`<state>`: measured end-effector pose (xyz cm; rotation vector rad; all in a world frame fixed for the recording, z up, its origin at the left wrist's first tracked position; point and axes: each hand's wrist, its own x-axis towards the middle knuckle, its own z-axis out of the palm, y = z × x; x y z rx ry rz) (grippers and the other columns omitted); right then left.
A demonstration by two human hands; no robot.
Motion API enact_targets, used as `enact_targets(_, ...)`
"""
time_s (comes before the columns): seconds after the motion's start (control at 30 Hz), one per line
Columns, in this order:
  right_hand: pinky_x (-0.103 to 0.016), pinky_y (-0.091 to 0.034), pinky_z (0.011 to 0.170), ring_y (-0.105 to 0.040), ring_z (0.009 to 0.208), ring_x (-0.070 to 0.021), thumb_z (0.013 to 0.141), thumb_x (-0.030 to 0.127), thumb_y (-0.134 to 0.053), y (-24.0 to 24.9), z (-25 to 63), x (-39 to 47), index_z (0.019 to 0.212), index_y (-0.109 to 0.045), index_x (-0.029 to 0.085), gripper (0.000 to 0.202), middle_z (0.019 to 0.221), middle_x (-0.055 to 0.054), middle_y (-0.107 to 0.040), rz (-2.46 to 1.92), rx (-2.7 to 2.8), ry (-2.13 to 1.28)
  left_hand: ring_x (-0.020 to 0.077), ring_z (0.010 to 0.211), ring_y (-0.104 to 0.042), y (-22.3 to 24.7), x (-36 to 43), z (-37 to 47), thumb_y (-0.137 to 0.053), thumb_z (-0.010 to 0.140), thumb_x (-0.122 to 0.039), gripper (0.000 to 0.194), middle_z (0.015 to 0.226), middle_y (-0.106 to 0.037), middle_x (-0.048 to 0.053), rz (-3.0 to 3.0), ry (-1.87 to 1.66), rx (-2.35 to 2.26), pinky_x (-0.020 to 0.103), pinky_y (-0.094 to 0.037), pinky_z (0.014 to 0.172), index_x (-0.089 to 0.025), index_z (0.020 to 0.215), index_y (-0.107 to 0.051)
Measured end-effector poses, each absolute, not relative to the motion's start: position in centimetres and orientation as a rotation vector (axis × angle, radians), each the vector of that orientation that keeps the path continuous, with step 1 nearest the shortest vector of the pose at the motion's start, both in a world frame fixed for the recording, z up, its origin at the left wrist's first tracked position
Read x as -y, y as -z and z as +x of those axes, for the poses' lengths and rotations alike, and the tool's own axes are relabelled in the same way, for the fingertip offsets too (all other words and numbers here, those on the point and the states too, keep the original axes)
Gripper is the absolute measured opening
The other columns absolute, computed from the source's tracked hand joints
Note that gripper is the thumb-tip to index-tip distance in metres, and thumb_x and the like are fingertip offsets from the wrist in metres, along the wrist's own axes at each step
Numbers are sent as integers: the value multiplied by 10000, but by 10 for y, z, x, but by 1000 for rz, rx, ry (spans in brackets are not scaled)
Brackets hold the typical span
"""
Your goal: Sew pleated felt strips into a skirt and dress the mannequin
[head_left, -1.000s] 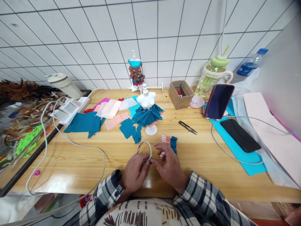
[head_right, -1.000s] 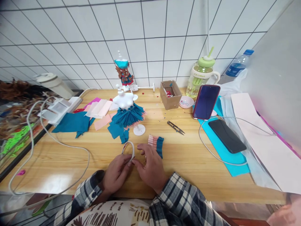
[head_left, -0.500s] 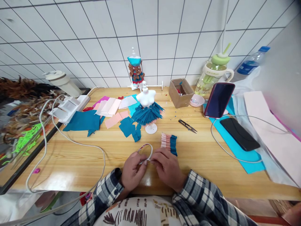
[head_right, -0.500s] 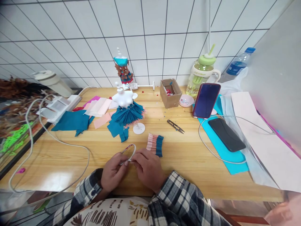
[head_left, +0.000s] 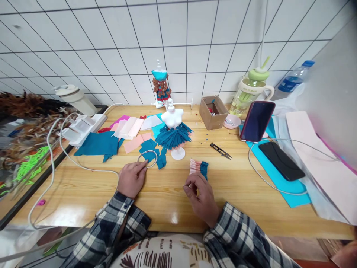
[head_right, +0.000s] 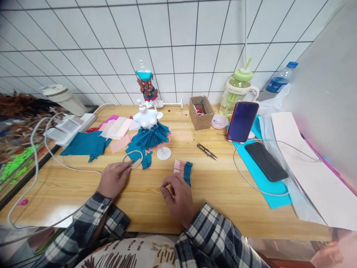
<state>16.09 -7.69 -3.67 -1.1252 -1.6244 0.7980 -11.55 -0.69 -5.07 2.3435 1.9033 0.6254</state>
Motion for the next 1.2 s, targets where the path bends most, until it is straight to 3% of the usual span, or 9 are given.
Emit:
enact_targets(0.17, -266, -362, 612, -463, 655, -124, 905, 210, -528, 39, 160, 76, 853, -532, 210, 52, 814, 4, -534, -1181, 1652, -847, 298, 1066, -546, 38, 21, -95, -509, 877, -359, 339, 1105, -658, 97, 2325, -766, -1978, 487, -369, 946, -224, 1136, -681)
enact_targets(0.4, -263, -368, 633, -474, 679, -129, 895, 210, -545, 41, 157, 75, 843, -537, 207, 53, 799, 9, -545, -1213, 1671, -910, 248, 1006, -540, 14, 50, -36, -509, 900, -463, 300, 1029, -643, 57, 2271, -641, -1362, 412, -380, 866, -256, 1015, -694)
enact_targets(0.63, -253, -375, 618, -480, 667, -121, 874, 200, -559, 43, 157, 73, 817, -545, 199, 59, 781, 14, -557, -1273, 1654, -899, 205, 871, -541, 18, 51, -19, -538, 903, -328, 194, 884, -658, 37, 2307, -755, -1295, 390, -352, 806, -240, 841, -699)
enact_targets(1.03, -252, -365, 578, -460, 621, -121, 860, 235, -554, 43, 158, 70, 810, -556, 196, 64, 728, 19, -526, -1248, 1558, -992, 192, 801, -545, 13, 49, -11, -512, 912, -287, 185, 800, -651, 42, 2271, -853, -1149, 368, -385, 761, -201, 817, -645)
enact_targets(1.2, -240, -372, 520, -437, 573, -115, 879, 291, -535, 31, 167, 61, 870, -546, 196, 96, 700, 26, -492, -1170, 1419, -1053, 157, 705, -547, 5, 32, 11, -524, 885, -232, 188, 703, -643, 26, 2269, -1101, -1044, 337, -427, 717, -187, 723, -609)
